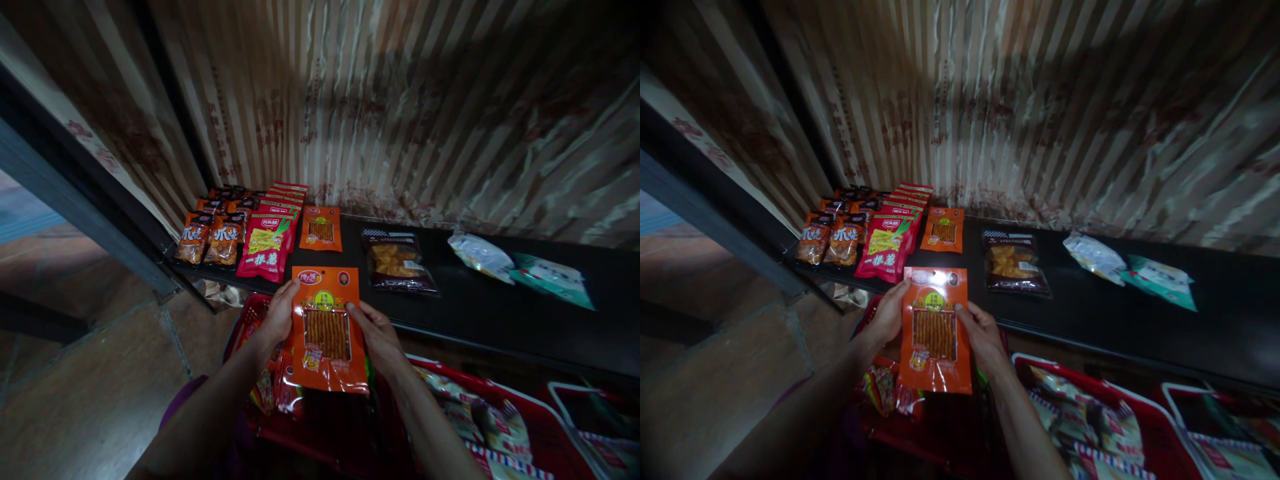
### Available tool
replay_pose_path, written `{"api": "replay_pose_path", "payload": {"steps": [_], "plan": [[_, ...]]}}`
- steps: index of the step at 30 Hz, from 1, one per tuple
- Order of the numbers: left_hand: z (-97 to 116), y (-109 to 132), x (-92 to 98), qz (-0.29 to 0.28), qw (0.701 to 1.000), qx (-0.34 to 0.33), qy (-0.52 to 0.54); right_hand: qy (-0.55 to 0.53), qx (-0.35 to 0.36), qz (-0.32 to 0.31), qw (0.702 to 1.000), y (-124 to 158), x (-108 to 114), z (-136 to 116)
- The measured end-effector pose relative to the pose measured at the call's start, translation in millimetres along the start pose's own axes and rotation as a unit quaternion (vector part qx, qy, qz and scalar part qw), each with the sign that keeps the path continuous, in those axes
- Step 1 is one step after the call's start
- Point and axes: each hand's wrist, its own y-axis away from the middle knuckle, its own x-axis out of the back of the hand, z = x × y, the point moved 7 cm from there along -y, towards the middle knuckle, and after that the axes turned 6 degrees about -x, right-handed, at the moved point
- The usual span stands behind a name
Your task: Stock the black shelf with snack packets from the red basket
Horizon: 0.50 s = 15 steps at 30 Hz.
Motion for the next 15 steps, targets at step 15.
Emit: {"api": "replay_pose_path", "payload": {"steps": [15], "plan": [[7,5,1.8,0.022,0.999,-0.025,-0.007,0.052,0.144,0.122,0.981,19,13,-29]]}}
